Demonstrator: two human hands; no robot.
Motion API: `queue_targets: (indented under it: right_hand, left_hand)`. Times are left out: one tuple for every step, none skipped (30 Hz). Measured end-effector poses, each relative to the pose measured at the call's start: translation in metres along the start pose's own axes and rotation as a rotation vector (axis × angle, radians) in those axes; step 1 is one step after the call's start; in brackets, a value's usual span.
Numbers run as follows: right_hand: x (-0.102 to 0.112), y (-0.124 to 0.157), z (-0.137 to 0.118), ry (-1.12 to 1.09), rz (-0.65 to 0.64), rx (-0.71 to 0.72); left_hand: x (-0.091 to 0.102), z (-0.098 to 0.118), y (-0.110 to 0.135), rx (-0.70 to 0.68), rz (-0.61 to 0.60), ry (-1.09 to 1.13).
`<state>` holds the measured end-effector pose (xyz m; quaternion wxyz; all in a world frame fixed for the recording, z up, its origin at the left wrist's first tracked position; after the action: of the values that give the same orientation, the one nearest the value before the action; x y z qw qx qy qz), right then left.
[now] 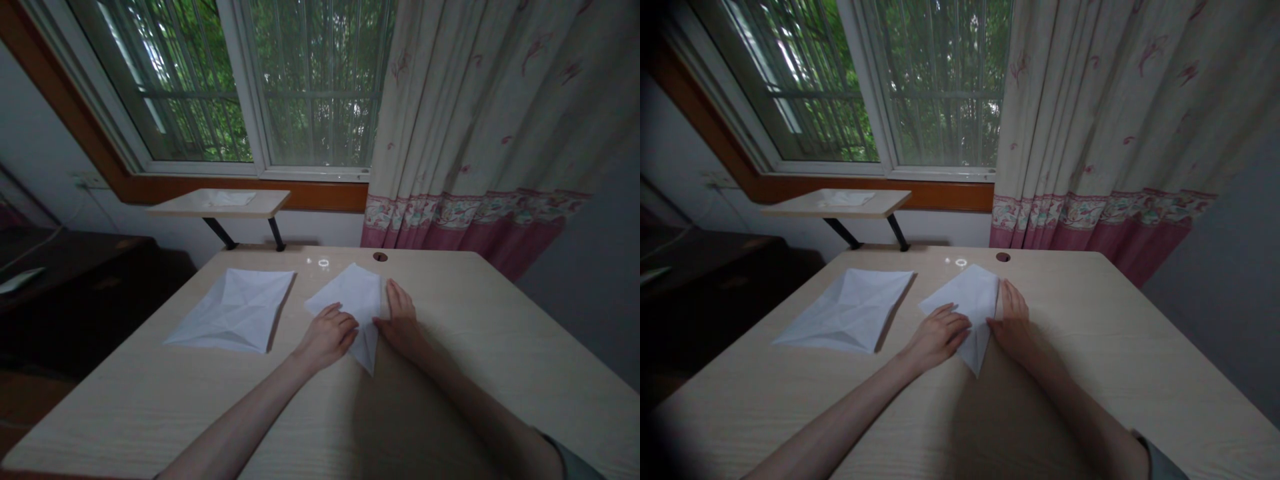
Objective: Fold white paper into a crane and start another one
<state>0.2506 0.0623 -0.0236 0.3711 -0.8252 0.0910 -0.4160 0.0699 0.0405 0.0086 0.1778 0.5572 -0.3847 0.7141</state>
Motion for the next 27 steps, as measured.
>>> queue_targets:
  right_hand:
    - [-0.001, 0.0, 0.001, -0.003, 0.003, 0.0]
    - [-0.001, 0.0, 0.001, -0.004, 0.003, -0.001]
    - [-0.002, 0.001, 0.002, -0.006, 0.004, -0.003]
    - [-0.002, 0.001, 0.002, -0.009, 0.003, -0.006]
    - [-0.002, 0.001, 0.002, -0.012, 0.002, -0.008]
    - [-0.002, 0.001, 0.002, -0.015, 0.001, -0.006]
    - [-0.002, 0.001, 0.002, -0.018, -0.003, -0.002]
    - [-0.002, 0.001, 0.002, -0.019, -0.006, 0.0]
    - [-0.002, 0.001, 0.002, -0.019, -0.011, 0.002]
    - [-0.002, 0.001, 0.002, -0.017, -0.012, 0.0]
    - [-0.002, 0.001, 0.003, -0.015, -0.007, -0.005]
    - [-0.002, 0.001, 0.004, -0.012, -0.003, -0.01]
    - [-0.002, 0.002, 0.004, -0.01, -0.002, -0.012]
    - [-0.003, 0.002, 0.004, -0.009, -0.002, -0.012]
    - [-0.003, 0.002, 0.005, -0.007, 0.0, -0.013]
    - [-0.003, 0.002, 0.005, -0.003, 0.001, -0.015]
    - [-0.004, 0.002, 0.006, 0.001, 0.002, -0.018]
    - [-0.004, 0.003, 0.006, 0.007, 0.004, -0.022]
    - [-0.004, 0.003, 0.006, 0.013, 0.006, -0.027]
    - [-0.004, 0.003, 0.007, 0.017, 0.003, -0.03]
    - [-0.004, 0.003, 0.007, 0.018, -0.002, -0.032]
    - [-0.004, 0.003, 0.007, 0.016, -0.006, -0.034]
    - [-0.003, 0.003, 0.007, 0.013, -0.006, -0.037]
    - [-0.003, 0.003, 0.007, 0.009, -0.003, -0.041]
    - [-0.002, 0.003, 0.007, 0.005, 0.0, -0.043]
    - [-0.001, 0.002, 0.007, 0.001, 0.0, -0.042]
    - [-0.001, 0.002, 0.007, -0.002, 0.0, -0.041]
  left_hand:
    - [0.0, 0.0, 0.0, -0.004, 0.001, 0.0]
    - [0.0, 0.0, 0.0, -0.009, -0.002, -0.001]
    - [0.0, 0.001, 0.0, -0.015, -0.009, -0.003]
    - [0.0, 0.001, 0.0, -0.021, -0.018, -0.006]
    - [0.0, 0.002, 0.001, -0.026, -0.027, -0.008]
    - [0.001, 0.002, 0.001, -0.028, -0.033, -0.009]
    - [0.001, 0.002, 0.001, -0.028, -0.037, -0.01]
    - [0.0, 0.002, 0.001, -0.027, -0.036, -0.01]
    - [0.0, 0.002, 0.001, -0.024, -0.033, -0.007]
    - [0.0, 0.002, 0.002, -0.021, -0.028, -0.002]
    - [-0.001, 0.001, 0.002, -0.019, -0.024, 0.002]
    - [-0.003, 0.001, 0.002, -0.021, -0.022, 0.005]
    - [-0.004, 0.001, 0.002, -0.022, -0.023, 0.006]
    - [-0.006, 0.001, 0.003, -0.025, -0.024, 0.0]
    - [-0.007, 0.001, 0.003, -0.031, -0.028, -0.01]
    - [-0.009, 0.0, 0.004, -0.038, -0.032, -0.022]
    - [-0.01, 0.0, 0.004, -0.044, -0.037, -0.036]
    - [-0.011, 0.0, 0.004, -0.05, -0.042, -0.048]
    - [-0.011, 0.0, 0.004, -0.056, -0.049, -0.059]
    - [-0.011, 0.001, 0.004, -0.06, -0.056, -0.067]
    - [-0.012, 0.001, 0.005, -0.06, -0.064, -0.075]
    - [-0.012, 0.001, 0.004, -0.058, -0.071, -0.083]
    - [-0.012, 0.001, 0.004, -0.053, -0.078, -0.092]
    - [-0.012, 0.001, 0.004, -0.044, -0.083, -0.102]
    - [-0.012, 0.0, 0.004, -0.033, -0.086, -0.113]
    - [-0.012, 0.0, 0.004, -0.021, -0.088, -0.121]
    - [-0.012, -0.001, 0.004, -0.009, -0.086, -0.128]
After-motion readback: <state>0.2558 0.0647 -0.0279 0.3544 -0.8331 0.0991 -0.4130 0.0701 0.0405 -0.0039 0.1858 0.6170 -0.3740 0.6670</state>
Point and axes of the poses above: each hand's wrist, its own y-axis away from the middle knuckle, its own x-axis out of the back of the hand, z = x × y, the point moved 6 cm from there along -y, towards the middle knuckle, and after that the axes turned 10 degrees about -y, right-handed, at the moved point
